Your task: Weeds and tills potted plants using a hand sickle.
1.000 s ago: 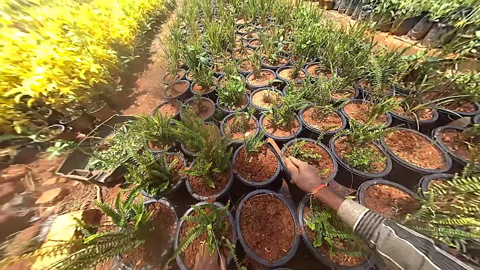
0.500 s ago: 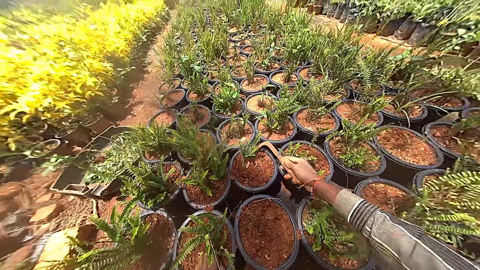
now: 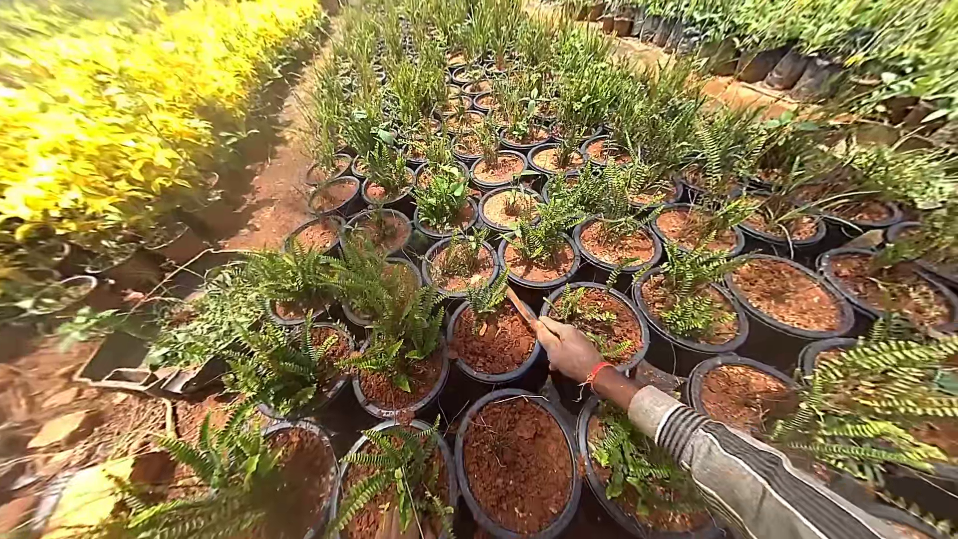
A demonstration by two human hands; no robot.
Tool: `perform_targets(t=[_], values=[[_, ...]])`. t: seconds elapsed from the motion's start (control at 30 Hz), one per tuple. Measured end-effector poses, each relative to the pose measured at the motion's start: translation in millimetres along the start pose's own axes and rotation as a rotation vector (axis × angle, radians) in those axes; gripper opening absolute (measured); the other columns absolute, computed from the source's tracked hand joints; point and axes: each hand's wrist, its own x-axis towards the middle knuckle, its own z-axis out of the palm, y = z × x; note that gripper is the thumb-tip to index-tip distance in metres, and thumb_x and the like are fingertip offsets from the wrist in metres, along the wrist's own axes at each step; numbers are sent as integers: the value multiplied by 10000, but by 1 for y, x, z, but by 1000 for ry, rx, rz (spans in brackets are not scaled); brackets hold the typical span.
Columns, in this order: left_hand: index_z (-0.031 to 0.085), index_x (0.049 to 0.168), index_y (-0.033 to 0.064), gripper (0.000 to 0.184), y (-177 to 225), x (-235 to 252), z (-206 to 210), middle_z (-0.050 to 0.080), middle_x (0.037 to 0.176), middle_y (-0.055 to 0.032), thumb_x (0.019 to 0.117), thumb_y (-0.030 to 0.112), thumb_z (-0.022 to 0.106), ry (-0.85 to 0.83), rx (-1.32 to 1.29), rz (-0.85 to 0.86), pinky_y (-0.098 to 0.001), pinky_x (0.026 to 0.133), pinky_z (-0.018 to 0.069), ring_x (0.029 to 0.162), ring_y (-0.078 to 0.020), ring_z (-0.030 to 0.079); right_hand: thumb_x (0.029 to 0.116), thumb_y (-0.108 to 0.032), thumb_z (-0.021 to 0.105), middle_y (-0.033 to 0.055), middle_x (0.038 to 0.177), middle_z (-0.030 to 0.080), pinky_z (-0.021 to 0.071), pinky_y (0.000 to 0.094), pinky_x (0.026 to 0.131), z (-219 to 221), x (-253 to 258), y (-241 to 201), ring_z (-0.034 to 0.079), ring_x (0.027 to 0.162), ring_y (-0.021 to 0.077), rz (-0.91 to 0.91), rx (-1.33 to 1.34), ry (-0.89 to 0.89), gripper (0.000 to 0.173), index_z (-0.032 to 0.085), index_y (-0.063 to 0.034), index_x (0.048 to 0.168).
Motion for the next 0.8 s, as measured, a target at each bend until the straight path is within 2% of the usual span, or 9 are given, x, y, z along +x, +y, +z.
perform_targets(t=[0.07, 0.13, 0.23, 0.33, 0.47, 0.57, 0.63, 0.7, 0.8], values=[[705, 1268, 83, 468, 2, 2, -1, 651, 1384, -186, 999, 344, 424, 11, -8, 9, -528, 1142, 422, 1363, -385, 560, 1118, -358, 402, 183, 994, 713, 585, 489, 727, -6, 0, -8, 693, 738, 285, 43, 41, -54, 451, 539, -160, 1499], [698, 1281, 67, 468, 6, -2, -13, 637, 1402, -192, 998, 337, 442, -2, -25, 8, -522, 1143, 423, 1359, -388, 560, 1116, -379, 414, 182, 1010, 708, 586, 483, 696, -16, -9, -15, 687, 730, 280, 52, 112, -3, 452, 549, -153, 1485], [718, 1234, 42, 446, 7, -10, -14, 614, 1398, -250, 985, 325, 480, 34, -85, 45, -561, 1094, 447, 1299, -449, 576, 1118, -369, 378, 168, 1073, 728, 602, 525, 775, -6, -29, -3, 721, 802, 293, -14, -3, 84, 485, 500, -152, 1535], [753, 1168, 35, 419, 11, -15, -12, 640, 1349, -270, 970, 307, 503, 131, -124, 69, -581, 1047, 484, 1258, -489, 595, 1131, -342, 383, 181, 1068, 693, 594, 437, 649, -4, -51, 1, 686, 693, 257, 107, 80, -100, 488, 419, -149, 1577], [781, 1077, 42, 383, 10, -12, -5, 685, 1277, -255, 931, 290, 528, 261, -97, 104, -565, 1000, 516, 1205, -477, 633, 1115, -395, 436, 134, 963, 692, 556, 361, 552, -33, -74, -5, 639, 608, 200, 84, 191, -84, 436, 572, -161, 1458], [780, 1098, 60, 393, 13, -11, -8, 678, 1306, -237, 938, 302, 515, 208, -82, 91, -555, 1028, 498, 1237, -458, 619, 1116, -402, 418, 140, 922, 703, 580, 404, 567, -29, -80, 2, 657, 606, 218, 26, 162, 54, 478, 518, -148, 1508], [783, 1091, 64, 395, 11, -10, -7, 681, 1295, -243, 935, 315, 520, 223, -94, 91, -558, 1022, 506, 1226, -460, 626, 1127, -340, 399, 164, 1052, 700, 597, 421, 622, -13, -76, 2, 678, 667, 233, 80, 127, -34, 472, 470, -118, 1537], [782, 1072, 48, 380, 9, -11, -5, 692, 1251, -255, 929, 302, 538, 257, -110, 106, -559, 987, 526, 1184, -463, 645, 1124, -303, 420, 141, 1020, 681, 568, 371, 584, -7, -70, -4, 647, 636, 202, 177, 173, -142, 413, 519, -106, 1473], [780, 1074, 41, 376, 8, -10, -5, 692, 1245, -260, 931, 292, 540, 253, -116, 110, -557, 979, 528, 1177, -468, 645, 1119, -319, 467, 75, 1025, 699, 468, 268, 509, -38, -64, -22, 575, 587, 116, 300, 371, -155, 336, 607, -133, 1360]])
